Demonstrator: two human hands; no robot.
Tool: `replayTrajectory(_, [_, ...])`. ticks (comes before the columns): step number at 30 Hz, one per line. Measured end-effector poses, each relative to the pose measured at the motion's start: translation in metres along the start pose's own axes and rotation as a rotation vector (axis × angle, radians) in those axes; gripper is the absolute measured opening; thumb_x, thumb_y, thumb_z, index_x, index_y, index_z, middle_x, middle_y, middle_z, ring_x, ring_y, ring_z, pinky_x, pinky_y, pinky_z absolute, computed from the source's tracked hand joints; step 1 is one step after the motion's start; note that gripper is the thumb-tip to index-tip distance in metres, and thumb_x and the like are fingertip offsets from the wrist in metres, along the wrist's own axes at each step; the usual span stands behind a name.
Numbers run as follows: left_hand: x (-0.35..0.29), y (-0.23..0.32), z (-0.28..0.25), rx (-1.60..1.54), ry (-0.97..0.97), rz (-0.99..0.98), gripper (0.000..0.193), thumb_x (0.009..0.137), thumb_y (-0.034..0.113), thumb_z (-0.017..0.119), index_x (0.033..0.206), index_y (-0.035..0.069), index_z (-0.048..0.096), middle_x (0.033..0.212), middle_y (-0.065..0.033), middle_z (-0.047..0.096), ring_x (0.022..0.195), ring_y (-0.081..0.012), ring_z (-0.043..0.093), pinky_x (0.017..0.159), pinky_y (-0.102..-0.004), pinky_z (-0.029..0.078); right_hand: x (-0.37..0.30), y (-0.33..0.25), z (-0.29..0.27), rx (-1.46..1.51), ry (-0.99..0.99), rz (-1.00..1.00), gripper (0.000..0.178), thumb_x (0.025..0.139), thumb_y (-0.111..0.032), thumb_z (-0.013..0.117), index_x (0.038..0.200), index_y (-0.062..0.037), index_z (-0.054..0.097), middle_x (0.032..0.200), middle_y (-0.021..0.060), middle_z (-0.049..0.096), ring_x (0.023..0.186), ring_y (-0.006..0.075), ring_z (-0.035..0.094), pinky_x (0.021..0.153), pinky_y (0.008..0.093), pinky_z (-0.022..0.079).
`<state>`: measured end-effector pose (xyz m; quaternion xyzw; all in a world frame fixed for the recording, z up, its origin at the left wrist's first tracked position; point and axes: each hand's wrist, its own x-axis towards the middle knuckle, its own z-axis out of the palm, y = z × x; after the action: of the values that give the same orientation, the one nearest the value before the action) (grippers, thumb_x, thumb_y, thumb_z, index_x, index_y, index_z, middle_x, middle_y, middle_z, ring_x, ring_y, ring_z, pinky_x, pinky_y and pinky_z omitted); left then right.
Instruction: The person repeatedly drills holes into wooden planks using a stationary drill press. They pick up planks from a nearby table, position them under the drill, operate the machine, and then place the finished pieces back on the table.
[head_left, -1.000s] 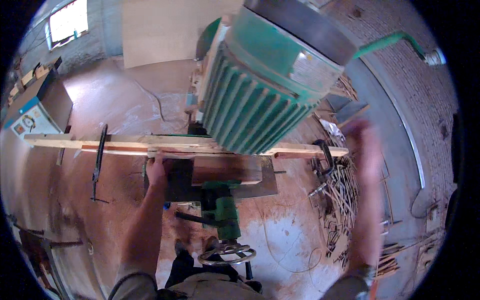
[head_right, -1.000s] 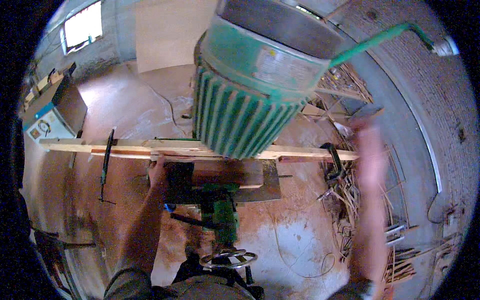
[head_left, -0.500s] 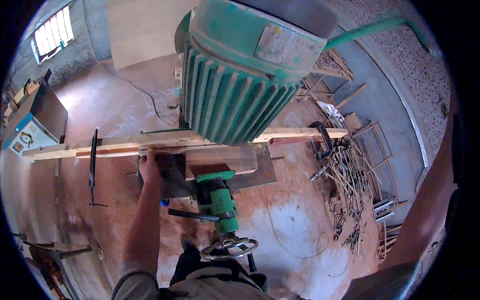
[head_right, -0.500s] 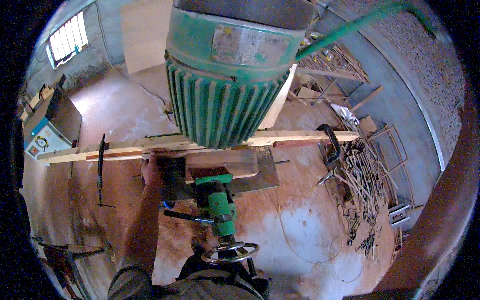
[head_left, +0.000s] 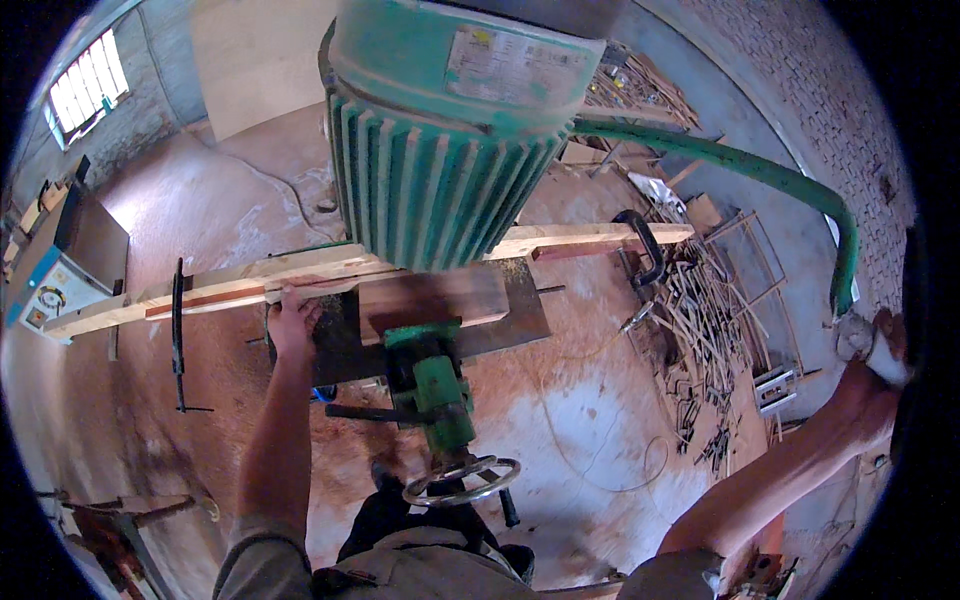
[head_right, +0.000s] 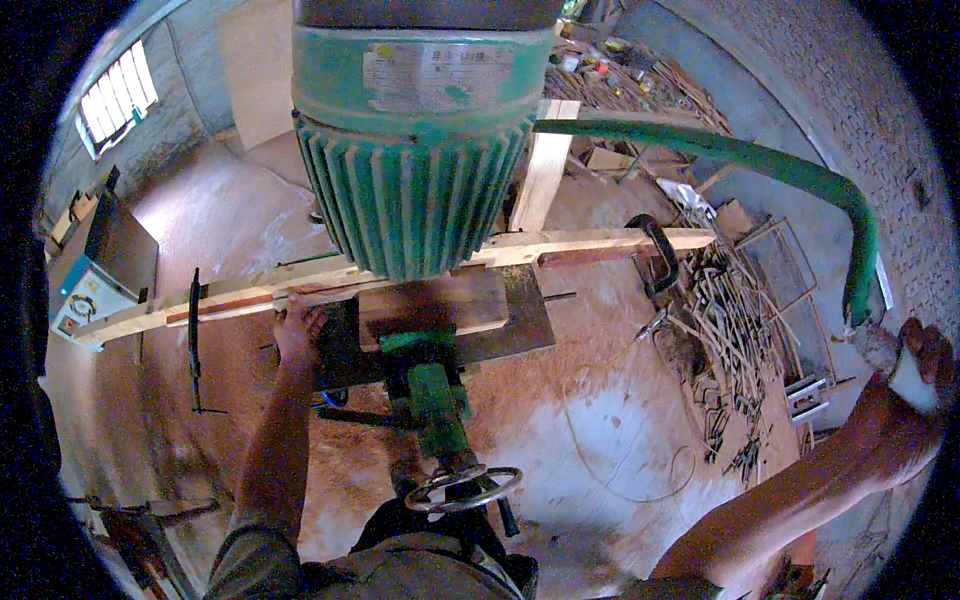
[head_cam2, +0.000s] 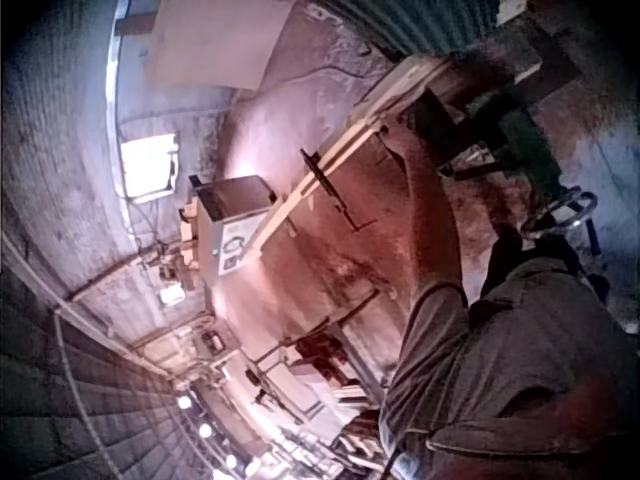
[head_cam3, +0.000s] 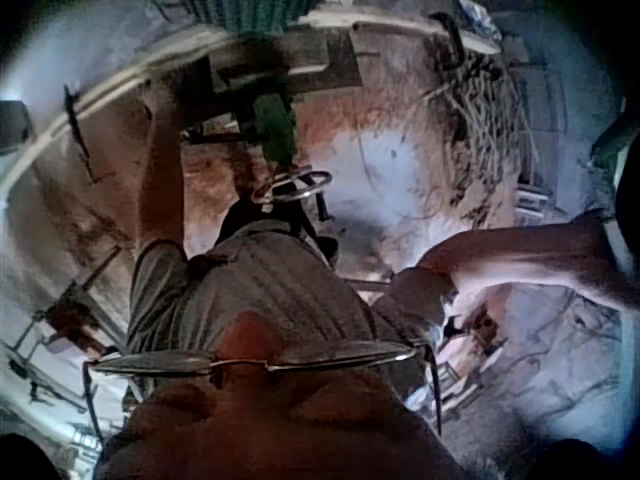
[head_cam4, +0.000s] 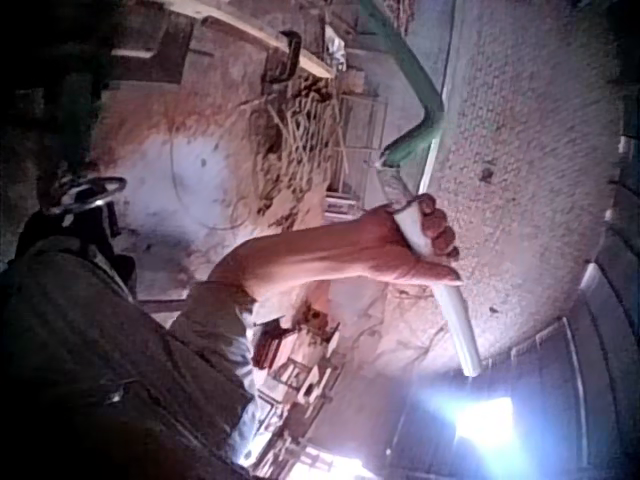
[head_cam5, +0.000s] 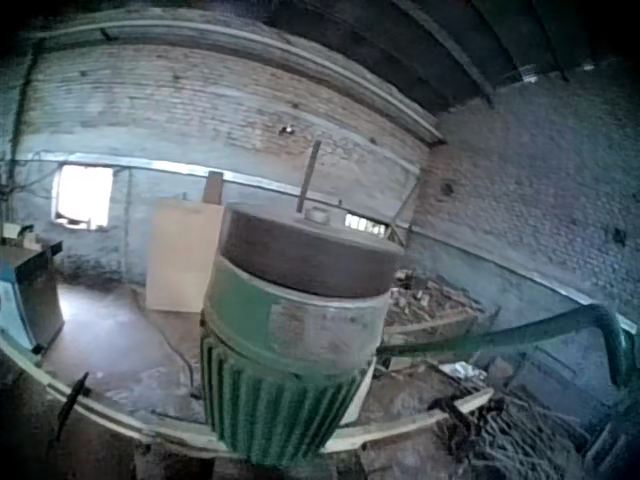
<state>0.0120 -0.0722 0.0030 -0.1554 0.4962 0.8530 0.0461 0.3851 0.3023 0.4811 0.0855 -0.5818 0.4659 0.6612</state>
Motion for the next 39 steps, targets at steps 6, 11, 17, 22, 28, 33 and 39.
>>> replayTrajectory(6, [0.005,-0.003,-0.002,-0.004,0.011,-0.036,0.041,0.09,0.033,0.062,0.115,0.004,0.047,0.096,-0.0097,0.06,0.078,-0.0205,0.062,0.065,-0.0325,0.054,-0.038,-0.007,-0.021,0.067,0.053,0.035,0.03,0.078,-0.025,0.069,0.087,-0.0008,0.055,0.074,0.009,0.048,0.074,0.0227,0.046,0.081,0.0432,0.042])
replayTrajectory(11, [0.005,-0.005,-0.002,-0.007,0.01,-0.03,0.041,0.09,0.034,0.061,0.115,0.004,0.048,0.095,-0.0087,0.06,0.077,-0.0192,0.062,0.065,-0.0316,0.054,-0.08,-0.009,-0.019,0.22,0.16,0.066,0.038,0.073,-0.026,0.074,0.069,-0.0115,0.039,0.069,0.0009,0.031,0.07,0.0195,0.036,0.075,0.0406,0.034])
replayTrajectory(17, [0.006,-0.004,-0.005,0.011,0.019,-0.037,0.038,0.091,0.033,0.06,0.112,0.004,0.049,0.092,-0.0076,0.061,0.075,-0.0175,0.062,0.062,-0.029,0.054,-0.128,-0.004,-0.021,0.207,0.371,0.041,0.042,0.067,-0.023,0.079,0.069,-0.0136,0.038,0.069,-0.0009,0.029,0.07,0.0182,0.033,0.073,0.0374,0.029])
replayTrajectory(22, [0.005,-0.007,0.0,-0.049,0.057,-0.049,0.039,0.09,0.035,0.062,0.109,0.003,0.049,0.09,-0.0087,0.061,0.074,-0.018,0.063,0.06,-0.0288,0.054,-0.166,-0.006,-0.045,0.313,0.215,0.118,0.041,0.068,-0.024,0.079,0.072,-0.0134,0.039,0.069,-0.0013,0.029,0.07,0.0177,0.036,0.079,0.0375,0.031])
replayTrajectory(28, [0.013,-0.008,-0.011,-0.057,-0.067,-0.044,0.041,0.089,0.035,0.062,0.11,0.002,0.049,0.09,-0.0091,0.061,0.075,-0.019,0.063,0.061,-0.0298,0.055,-0.22,-0.002,-0.073,0.293,0.217,0.204,0.038,0.074,-0.033,0.075,0.082,-0.0092,0.047,0.074,0.0013,0.038,0.085,0.0246,0.046,0.1,0.0482,0.033])
replayTrajectory(33, [0.004,-0.002,-0.009,-0.002,-0.015,-0.003,0.043,0.089,0.037,0.061,0.11,0.002,0.05,0.09,-0.0091,0.06,0.077,-0.0196,0.063,0.062,-0.0295,0.055,-0.271,0.004,-0.109,0.347,0.052,0.314,0.044,0.083,-0.037,0.067,0.111,-0.0079,0.051,0.111,0.0101,0.055,0.115,0.0335,0.044,0.108,0.0478,0.026])
replayTrajectory(39, [0.01,-0.007,-0.008,0.026,-0.002,-0.051,0.04,0.09,0.037,0.06,0.107,0.002,0.051,0.088,-0.0087,0.06,0.075,-0.0182,0.062,0.062,-0.0292,0.053,-0.341,0.002,-0.129,0.133,0.119,0.454,0.044,0.088,-0.041,0.059,0.123,-0.0142,0.051,0.131,0.0112,0.049,0.128,0.0355,0.038,0.11,0.0486,0.023])
